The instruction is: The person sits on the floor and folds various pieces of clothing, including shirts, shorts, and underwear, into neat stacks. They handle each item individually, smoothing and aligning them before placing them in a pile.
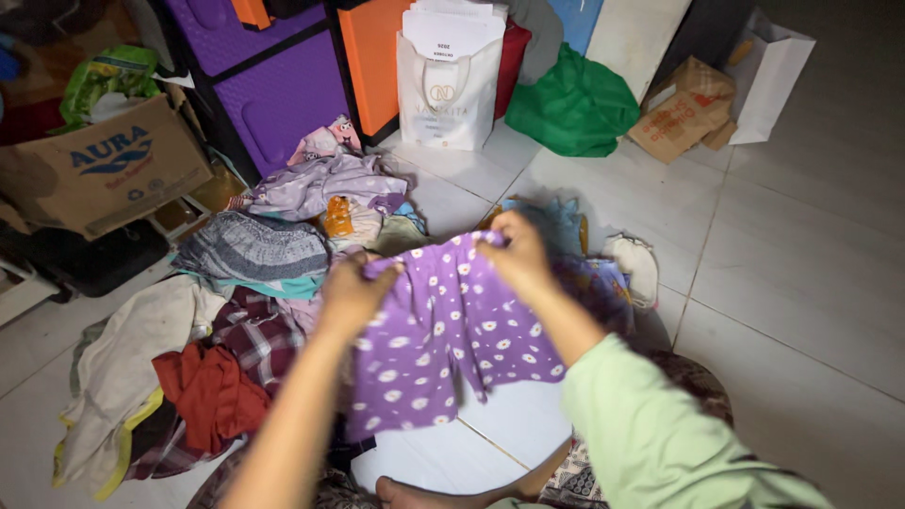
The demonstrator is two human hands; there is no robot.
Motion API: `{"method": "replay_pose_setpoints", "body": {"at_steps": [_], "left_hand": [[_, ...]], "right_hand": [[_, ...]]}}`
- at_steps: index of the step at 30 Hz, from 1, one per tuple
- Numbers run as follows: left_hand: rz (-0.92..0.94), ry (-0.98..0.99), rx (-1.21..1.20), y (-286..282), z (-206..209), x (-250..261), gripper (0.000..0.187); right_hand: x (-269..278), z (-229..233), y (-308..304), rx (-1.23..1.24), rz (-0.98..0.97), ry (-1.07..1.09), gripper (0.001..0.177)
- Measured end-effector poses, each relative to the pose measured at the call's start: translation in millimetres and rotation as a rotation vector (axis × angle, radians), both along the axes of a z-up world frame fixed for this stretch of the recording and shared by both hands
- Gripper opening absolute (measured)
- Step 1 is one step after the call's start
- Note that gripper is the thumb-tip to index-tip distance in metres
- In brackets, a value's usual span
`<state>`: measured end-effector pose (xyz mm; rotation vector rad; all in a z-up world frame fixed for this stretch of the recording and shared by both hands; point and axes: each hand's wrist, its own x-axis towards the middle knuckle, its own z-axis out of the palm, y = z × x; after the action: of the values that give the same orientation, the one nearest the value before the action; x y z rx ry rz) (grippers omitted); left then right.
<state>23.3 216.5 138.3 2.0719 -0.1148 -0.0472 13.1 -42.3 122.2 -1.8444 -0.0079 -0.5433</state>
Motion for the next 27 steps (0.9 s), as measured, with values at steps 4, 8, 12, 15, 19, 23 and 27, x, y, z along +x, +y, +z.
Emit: {"method": "replay_pose_setpoints", "body": {"at_steps": [4,8,12,15,19,23,27], "left_hand": [[0.073,-0.130,-0.018,-50.2,-34.9,-6.4,0.031],[0.041,-0.303,-0.121,-72.8,-36.8,-16.7,0.027],[-0.016,-0.159,-0.169,-69.1,-13.0,-26.5,0.028],[-0.060,-0.094,-0.004,-61.4,-1.3,-32.0,0.036],[-0.051,-0.556,0.001,-50.2,-0.1,-21.8,0.069],[-0.349,-0.289,-0.303,-36.9,-3.7,-4.3,0.073],[-0.408,0.176,-0.307,-31.1,-3.6,-4.8,0.036]], "right_hand": [[-23.4,-13.5,43.2,-0.291,-0.088,-0.173,0.020],[-44.8,-4.4,57.4,-0.193,0.045,-0.123,0.021],[-41.7,-0.6,47.2,-0.166,0.138,-0.129,0.038],[-27.1,-8.6,38.4,0.022,0.230,-0.080,0.042],[-15.1,-10.4,16.9,0.243,0.451,0.020,0.040],[-17.8,0.8,0.7,0.577,0.676,0.109,0.043],[-21.2,6.3,-12.7,0.304,0.658,0.330,0.062]]}}
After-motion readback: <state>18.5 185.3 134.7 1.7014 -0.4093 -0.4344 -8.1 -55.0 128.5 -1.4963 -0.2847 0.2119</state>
